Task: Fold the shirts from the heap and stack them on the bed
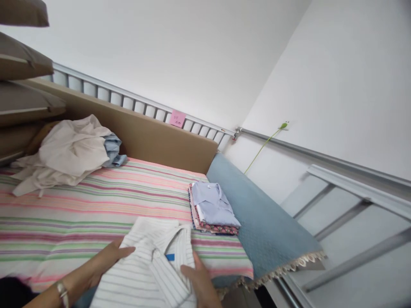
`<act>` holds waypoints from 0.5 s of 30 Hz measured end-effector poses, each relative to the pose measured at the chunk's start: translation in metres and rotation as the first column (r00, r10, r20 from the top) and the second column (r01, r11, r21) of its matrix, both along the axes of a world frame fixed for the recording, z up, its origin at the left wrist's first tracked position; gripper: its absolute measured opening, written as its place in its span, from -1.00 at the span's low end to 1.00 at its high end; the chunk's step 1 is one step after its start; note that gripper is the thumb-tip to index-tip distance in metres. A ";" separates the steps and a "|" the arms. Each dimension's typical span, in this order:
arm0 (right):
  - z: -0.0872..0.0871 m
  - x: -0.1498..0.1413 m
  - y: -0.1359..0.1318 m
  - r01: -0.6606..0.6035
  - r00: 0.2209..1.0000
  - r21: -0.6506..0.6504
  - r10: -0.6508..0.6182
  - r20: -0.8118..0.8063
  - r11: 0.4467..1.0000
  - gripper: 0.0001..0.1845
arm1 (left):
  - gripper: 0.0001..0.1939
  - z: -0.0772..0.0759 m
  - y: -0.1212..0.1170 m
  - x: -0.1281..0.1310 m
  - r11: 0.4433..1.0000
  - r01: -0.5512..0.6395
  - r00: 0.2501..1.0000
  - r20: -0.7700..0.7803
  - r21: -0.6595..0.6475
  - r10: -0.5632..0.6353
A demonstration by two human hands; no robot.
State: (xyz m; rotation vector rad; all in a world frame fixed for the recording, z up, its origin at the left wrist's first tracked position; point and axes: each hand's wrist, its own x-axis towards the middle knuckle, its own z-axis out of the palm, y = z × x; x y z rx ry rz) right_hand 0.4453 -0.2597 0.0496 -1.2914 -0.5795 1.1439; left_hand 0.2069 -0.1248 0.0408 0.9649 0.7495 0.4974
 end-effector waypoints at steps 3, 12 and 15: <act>0.032 0.055 -0.002 -0.037 0.991 -0.057 0.044 0.126 0.998 -0.31 | -0.42 0.015 -0.006 0.039 0.996 -0.057 0.998 0.003 0.073 0.057; 0.152 0.233 0.051 0.021 0.902 0.024 -0.030 0.432 0.999 -0.31 | -0.52 0.087 0.057 0.228 0.901 -0.216 0.972 0.169 0.375 0.163; 0.151 0.297 0.083 0.047 0.914 0.080 -0.076 0.398 0.996 -0.32 | -0.57 0.090 0.090 0.297 0.888 -0.230 0.965 0.214 0.399 0.154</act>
